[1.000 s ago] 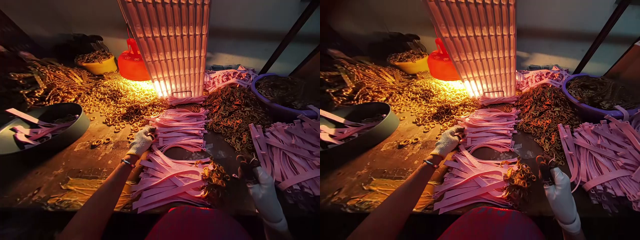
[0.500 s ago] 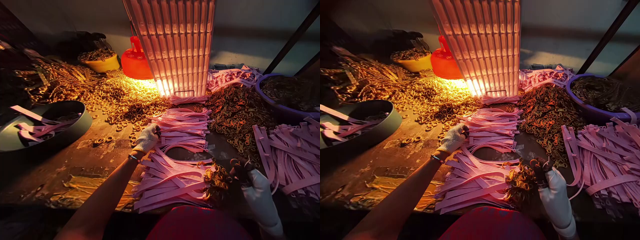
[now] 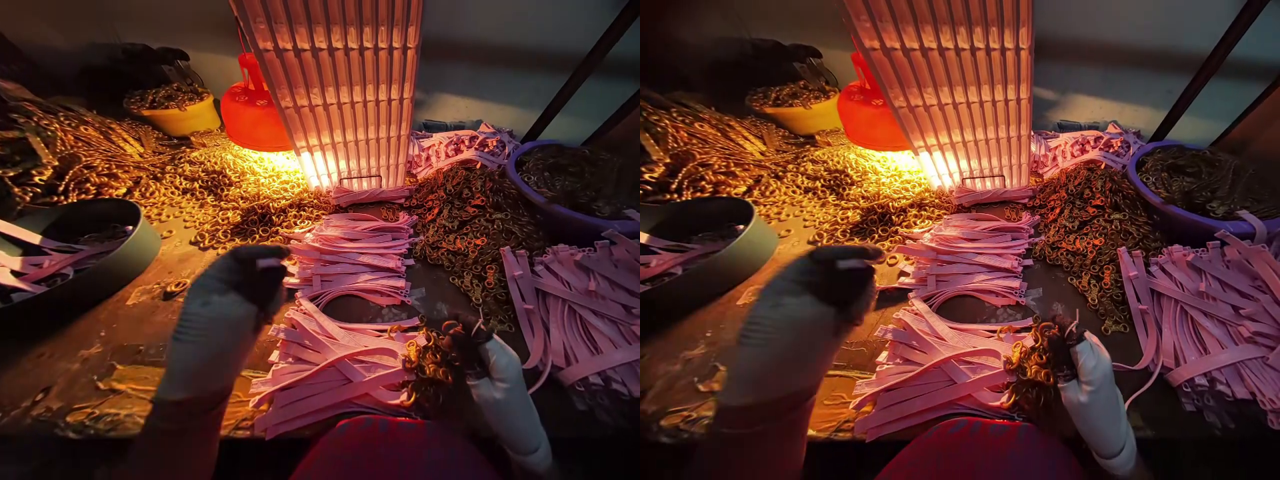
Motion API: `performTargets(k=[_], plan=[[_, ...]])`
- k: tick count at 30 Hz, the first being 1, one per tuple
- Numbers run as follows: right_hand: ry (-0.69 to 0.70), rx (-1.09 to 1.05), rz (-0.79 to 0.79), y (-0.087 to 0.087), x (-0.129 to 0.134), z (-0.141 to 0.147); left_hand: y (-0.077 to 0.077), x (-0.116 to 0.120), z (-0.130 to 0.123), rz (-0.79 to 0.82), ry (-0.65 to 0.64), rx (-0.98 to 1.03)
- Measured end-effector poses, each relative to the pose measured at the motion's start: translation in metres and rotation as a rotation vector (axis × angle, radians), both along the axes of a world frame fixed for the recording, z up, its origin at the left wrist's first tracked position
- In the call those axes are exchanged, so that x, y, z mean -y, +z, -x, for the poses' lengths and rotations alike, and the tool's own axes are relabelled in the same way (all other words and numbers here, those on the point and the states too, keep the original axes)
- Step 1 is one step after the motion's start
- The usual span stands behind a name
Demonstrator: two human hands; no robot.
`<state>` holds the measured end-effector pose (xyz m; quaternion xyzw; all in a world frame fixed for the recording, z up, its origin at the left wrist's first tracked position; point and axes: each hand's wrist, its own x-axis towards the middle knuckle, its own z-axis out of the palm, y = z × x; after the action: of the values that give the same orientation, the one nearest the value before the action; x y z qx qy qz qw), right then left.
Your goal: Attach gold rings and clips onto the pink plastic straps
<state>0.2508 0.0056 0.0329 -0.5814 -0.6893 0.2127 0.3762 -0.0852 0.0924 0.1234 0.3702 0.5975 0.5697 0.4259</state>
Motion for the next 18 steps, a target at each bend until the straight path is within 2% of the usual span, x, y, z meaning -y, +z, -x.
performTargets(k=[4, 5, 7, 10, 13, 16, 18], plan=[[0.132, 0.195, -0.234, 0.018, -0.02, 0.028, -0.054, 0.027, -0.054, 0.255, -0.5, 0.216], [0.166, 0.251, -0.273, 0.022, -0.024, 0.034, -0.065, 0.031, -0.063, 0.303, -0.588, 0.251], [0.22, 0.376, -0.263, 0.027, -0.031, 0.045, -0.078, 0.037, -0.075, 0.344, -0.688, 0.268], [0.237, 0.647, -0.186, 0.027, -0.034, 0.058, -0.083, 0.04, -0.082, 0.343, -0.759, 0.218], [0.192, 0.882, -0.246, 0.021, -0.033, 0.067, -0.08, 0.036, -0.083, 0.296, -0.793, 0.045], [0.127, 0.938, -0.374, 0.014, -0.031, 0.072, -0.077, 0.029, -0.081, 0.103, -0.784, -0.264], [0.105, 0.905, -0.416, 0.01, -0.029, 0.074, -0.077, 0.025, -0.078, 0.029, -0.83, -0.371]])
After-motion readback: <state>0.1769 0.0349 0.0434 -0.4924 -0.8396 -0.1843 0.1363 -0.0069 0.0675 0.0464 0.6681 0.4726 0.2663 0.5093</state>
